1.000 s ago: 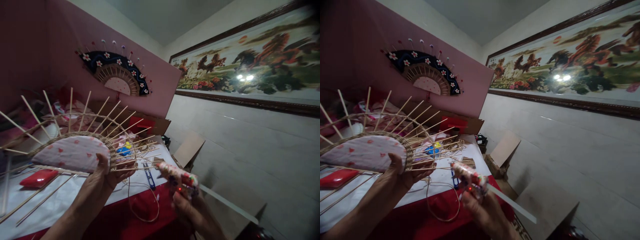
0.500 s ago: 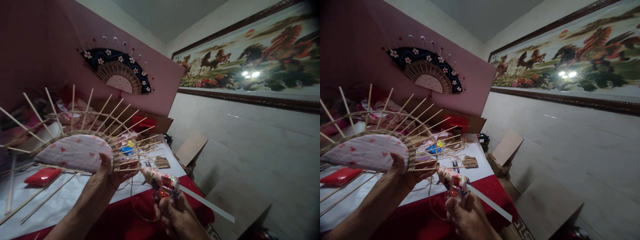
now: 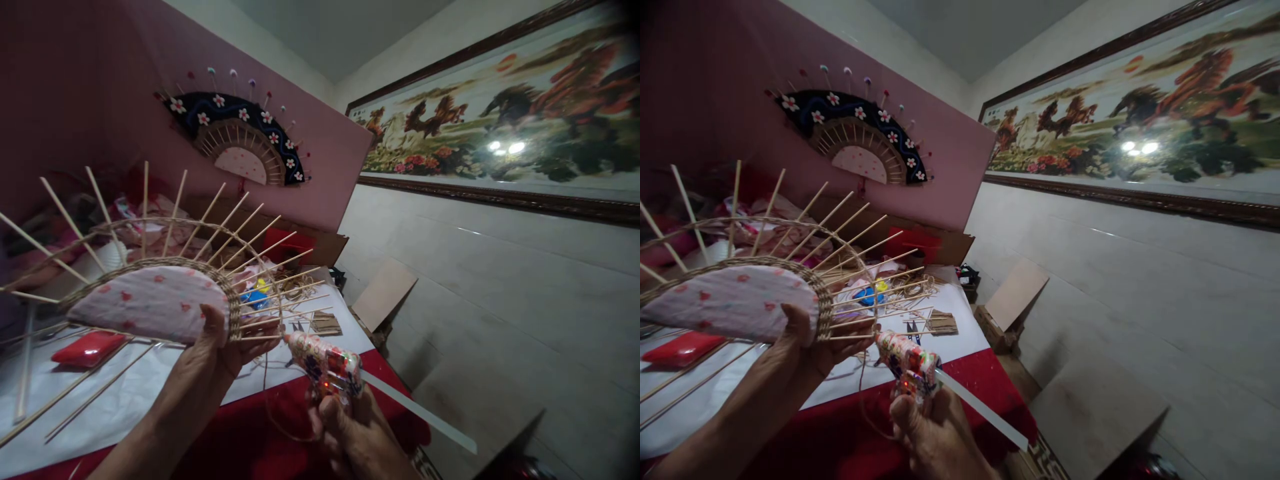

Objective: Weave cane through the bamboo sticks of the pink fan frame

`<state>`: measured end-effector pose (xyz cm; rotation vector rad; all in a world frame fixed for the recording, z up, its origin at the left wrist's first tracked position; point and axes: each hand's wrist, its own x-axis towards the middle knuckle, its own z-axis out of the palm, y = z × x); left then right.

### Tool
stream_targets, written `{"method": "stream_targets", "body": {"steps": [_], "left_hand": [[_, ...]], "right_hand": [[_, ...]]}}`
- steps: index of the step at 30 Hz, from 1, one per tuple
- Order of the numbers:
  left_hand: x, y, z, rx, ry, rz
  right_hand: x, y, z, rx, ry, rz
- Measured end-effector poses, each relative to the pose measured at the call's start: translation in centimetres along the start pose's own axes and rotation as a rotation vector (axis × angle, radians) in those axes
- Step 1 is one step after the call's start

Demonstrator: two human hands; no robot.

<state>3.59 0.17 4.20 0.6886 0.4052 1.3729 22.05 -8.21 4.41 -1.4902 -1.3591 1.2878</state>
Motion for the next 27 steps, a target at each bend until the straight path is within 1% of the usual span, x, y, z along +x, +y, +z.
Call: {"method": "stream_targets", "body": {"steps": [5, 10, 17, 21, 25, 27], "left_hand": [[-0.06, -0.03, 0.04, 0.029, -0.021, 0.006], [-0.12, -0.06, 0.14, 0.021, -0.029, 0.011], [-0.21, -0.09, 0.02, 0.031, -0.048, 0.018], [-0.37, -0.08, 0.09, 0.050, -0.033, 0.052], [-0.44, 0.00, 0.39, 0.074, -0.022, 0.087], [-0.42, 0.00, 0.44, 0.093, -0.020, 0.087]], "right_hand": [[-0.01, 0.13, 0.06, 0.003, 0.020, -0.004], [0.09, 0.23, -0.01, -0.020, 0.010, -0.024], [0.20, 0.54, -0.07, -0.082, 0.020, -0.077], [0.10, 0.67, 0.09, -0.018, 0.007, -0.077], [-0.01, 0.78, 0.25, 0.013, 0.054, -0.066], [-0.02, 0.86, 0.28, 0.026, 0.056, -0.064]]}}
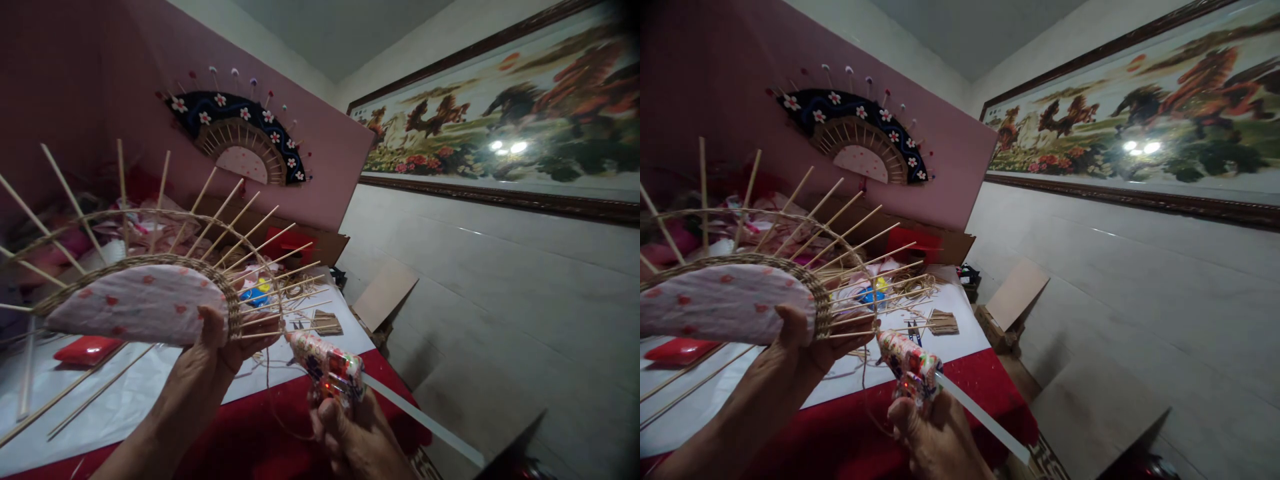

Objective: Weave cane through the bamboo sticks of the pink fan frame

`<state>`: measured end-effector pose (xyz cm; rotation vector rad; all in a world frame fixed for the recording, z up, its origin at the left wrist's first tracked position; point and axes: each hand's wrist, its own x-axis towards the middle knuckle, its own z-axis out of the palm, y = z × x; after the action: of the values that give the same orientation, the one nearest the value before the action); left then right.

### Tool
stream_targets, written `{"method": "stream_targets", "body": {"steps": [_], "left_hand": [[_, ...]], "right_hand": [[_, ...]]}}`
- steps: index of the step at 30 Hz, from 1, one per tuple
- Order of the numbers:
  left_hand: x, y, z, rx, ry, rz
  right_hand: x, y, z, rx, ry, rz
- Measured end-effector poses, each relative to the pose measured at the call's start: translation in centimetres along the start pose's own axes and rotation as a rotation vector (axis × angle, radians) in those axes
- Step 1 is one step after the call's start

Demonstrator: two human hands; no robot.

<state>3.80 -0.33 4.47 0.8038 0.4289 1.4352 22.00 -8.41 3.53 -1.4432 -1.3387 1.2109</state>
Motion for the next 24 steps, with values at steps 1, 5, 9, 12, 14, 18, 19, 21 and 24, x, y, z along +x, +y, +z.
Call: {"method": "stream_targets", "body": {"steps": [1, 5, 9, 12, 14, 18, 19, 21, 24], "left_hand": [[0.0, 0.0, 0.0, 0.005, -0.002, 0.001], [0.2, -0.1, -0.2, 0.004, 0.007, 0.017], [0.5, 0.0, -0.2, 0.020, -0.013, 0.033], [0.4, 0.1, -0.1, 0.024, -0.030, 0.029], [0.2, 0.0, -0.1, 0.016, -0.026, 0.028], [0.0, -0.3, -0.4, 0.025, 0.035, -0.003], [0.0, -0.4, -0.5, 0.028, 0.048, -0.017], [0.2, -0.5, -0.9, 0.023, 0.051, -0.037], [0.6, -0.5, -1.4, -0.004, 0.035, -0.058]], "right_hand": [[0.0, 0.0, 0.0, 0.000, -0.001, 0.002], [0.1, 0.2, 0.0, -0.027, 0.005, -0.008], [0.0, 0.0, -0.1, -0.071, 0.009, -0.011], [0.0, -0.2, -0.1, -0.112, 0.005, -0.015], [0.0, -0.2, 0.0, -0.134, -0.004, -0.026], [-0.1, -0.4, 0.1, -0.098, -0.001, -0.076], [-0.1, -0.5, 0.2, -0.079, 0.007, -0.082], [-0.2, -0.6, 0.2, -0.049, 0.032, -0.082], [-0.3, -0.7, 0.2, -0.056, 0.080, -0.090]]}}
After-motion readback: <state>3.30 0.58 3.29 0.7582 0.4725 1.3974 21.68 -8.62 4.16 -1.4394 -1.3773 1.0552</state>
